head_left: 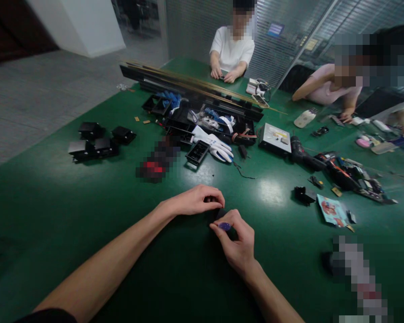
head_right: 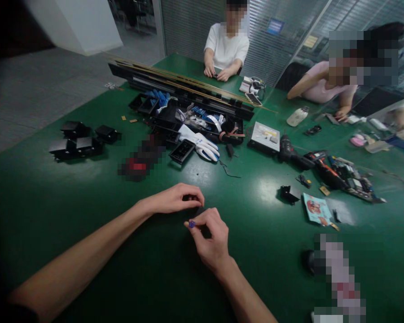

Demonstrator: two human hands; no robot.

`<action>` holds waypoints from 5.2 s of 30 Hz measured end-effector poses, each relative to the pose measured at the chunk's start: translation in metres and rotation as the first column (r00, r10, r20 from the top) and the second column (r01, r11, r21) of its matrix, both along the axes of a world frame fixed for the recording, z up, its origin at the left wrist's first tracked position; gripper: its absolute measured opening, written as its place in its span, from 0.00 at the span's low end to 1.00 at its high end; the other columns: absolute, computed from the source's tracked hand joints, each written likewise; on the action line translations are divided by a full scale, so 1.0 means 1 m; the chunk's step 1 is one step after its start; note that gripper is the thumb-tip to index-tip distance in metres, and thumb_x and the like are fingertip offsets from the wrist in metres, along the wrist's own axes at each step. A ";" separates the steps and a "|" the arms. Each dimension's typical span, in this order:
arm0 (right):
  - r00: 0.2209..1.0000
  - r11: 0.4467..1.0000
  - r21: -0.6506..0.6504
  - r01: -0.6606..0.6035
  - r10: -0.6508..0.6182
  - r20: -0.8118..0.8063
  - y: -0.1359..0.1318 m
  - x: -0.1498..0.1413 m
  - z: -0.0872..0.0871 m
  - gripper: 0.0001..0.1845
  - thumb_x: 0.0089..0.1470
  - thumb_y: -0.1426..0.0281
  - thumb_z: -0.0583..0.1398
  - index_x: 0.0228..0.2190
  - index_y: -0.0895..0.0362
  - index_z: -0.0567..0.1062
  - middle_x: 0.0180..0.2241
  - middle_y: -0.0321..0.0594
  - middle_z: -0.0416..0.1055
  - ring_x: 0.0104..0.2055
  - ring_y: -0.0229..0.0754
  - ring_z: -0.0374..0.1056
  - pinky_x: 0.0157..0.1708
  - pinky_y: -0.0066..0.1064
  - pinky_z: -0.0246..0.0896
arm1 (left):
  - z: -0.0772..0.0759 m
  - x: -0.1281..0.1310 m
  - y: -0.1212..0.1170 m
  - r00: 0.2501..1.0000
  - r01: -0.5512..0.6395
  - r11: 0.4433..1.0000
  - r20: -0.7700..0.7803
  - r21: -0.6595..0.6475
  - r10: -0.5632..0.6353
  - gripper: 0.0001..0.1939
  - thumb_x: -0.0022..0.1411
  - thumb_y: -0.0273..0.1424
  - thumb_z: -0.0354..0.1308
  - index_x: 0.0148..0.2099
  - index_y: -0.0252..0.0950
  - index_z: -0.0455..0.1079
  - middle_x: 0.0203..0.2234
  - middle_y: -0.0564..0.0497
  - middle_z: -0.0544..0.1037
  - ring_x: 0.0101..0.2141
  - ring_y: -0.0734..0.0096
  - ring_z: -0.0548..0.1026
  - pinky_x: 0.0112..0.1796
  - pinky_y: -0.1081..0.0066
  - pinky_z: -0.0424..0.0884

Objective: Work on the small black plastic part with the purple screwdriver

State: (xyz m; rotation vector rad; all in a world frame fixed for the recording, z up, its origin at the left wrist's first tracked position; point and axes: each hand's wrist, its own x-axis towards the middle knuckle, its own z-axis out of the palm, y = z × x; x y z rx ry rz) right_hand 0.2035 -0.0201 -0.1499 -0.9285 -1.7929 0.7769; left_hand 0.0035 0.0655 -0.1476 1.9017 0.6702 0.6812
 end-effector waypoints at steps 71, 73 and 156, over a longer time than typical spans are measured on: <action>0.981 0.984 0.172 0.038 -0.070 0.183 -0.003 0.004 -0.006 0.11 0.64 0.77 0.57 0.39 0.53 0.77 0.34 0.44 0.78 0.39 0.49 0.76 0.40 0.43 0.72 | 0.101 0.003 -0.038 0.985 0.084 0.996 0.154 -0.006 -0.082 0.08 0.72 0.26 0.59 0.49 0.36 0.79 0.44 0.48 0.84 0.45 0.67 0.81 0.47 0.70 0.74; 0.982 0.982 0.188 0.033 -0.066 0.174 -0.003 0.004 -0.008 0.11 0.65 0.77 0.57 0.40 0.52 0.78 0.34 0.44 0.78 0.37 0.49 0.76 0.39 0.43 0.72 | 0.095 0.007 -0.038 0.991 -0.003 0.999 0.132 0.050 -0.004 0.05 0.69 0.31 0.64 0.43 0.35 0.79 0.38 0.49 0.83 0.39 0.69 0.80 0.42 0.71 0.73; 0.962 0.935 0.314 0.166 -0.224 0.157 0.003 0.006 -0.044 0.14 0.67 0.61 0.62 0.48 0.58 0.77 0.51 0.45 0.75 0.52 0.47 0.73 0.54 0.47 0.70 | -0.035 0.044 -0.088 0.787 -0.599 0.755 0.370 0.266 0.494 0.15 0.71 0.38 0.61 0.53 0.34 0.74 0.51 0.44 0.77 0.50 0.59 0.77 0.52 0.54 0.76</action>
